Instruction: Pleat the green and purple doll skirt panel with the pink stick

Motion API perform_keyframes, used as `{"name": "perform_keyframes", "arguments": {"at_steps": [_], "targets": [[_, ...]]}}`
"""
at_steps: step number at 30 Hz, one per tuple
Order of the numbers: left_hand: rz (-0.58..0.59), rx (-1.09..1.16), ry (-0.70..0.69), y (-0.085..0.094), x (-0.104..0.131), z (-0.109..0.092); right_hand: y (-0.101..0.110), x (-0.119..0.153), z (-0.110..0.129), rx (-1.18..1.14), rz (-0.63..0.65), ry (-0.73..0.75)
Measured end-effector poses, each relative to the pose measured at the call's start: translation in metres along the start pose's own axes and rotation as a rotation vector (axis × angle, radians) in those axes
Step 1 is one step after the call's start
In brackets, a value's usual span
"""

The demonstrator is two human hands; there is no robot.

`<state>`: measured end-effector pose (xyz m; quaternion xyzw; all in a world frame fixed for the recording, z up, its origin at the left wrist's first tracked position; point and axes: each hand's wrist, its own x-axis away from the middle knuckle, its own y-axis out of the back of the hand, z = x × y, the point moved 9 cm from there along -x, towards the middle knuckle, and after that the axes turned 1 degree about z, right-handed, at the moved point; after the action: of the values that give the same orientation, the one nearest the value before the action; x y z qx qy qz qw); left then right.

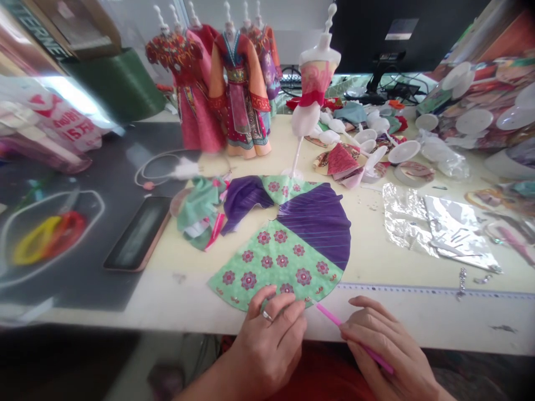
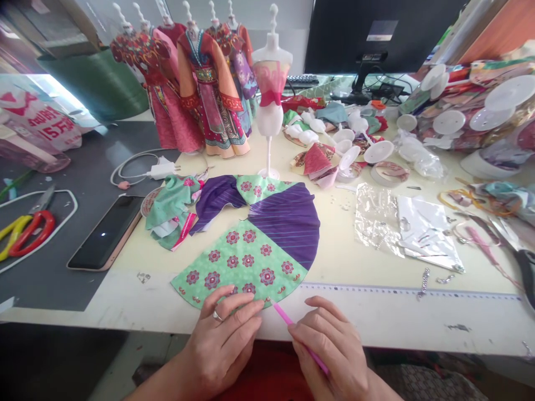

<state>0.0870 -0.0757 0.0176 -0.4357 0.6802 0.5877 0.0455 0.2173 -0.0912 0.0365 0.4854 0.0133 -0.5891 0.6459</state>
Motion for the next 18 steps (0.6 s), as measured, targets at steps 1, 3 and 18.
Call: {"name": "perform_keyframes", "arguments": {"at_steps": [1,3,18], "targets": [[0.015,0.000,0.005,-0.0023,0.0005,0.0005,-0.0007,0.0010,-0.0005,0.001,0.002,0.002],[0.037,0.003,0.017,-0.0065,0.0019,0.0016,-0.0022,0.0021,-0.0011,0.003,0.007,0.006],[0.041,0.008,-0.008,-0.0038,-0.0008,0.0012,-0.0062,0.0010,-0.0027,0.008,0.011,0.009]]}}
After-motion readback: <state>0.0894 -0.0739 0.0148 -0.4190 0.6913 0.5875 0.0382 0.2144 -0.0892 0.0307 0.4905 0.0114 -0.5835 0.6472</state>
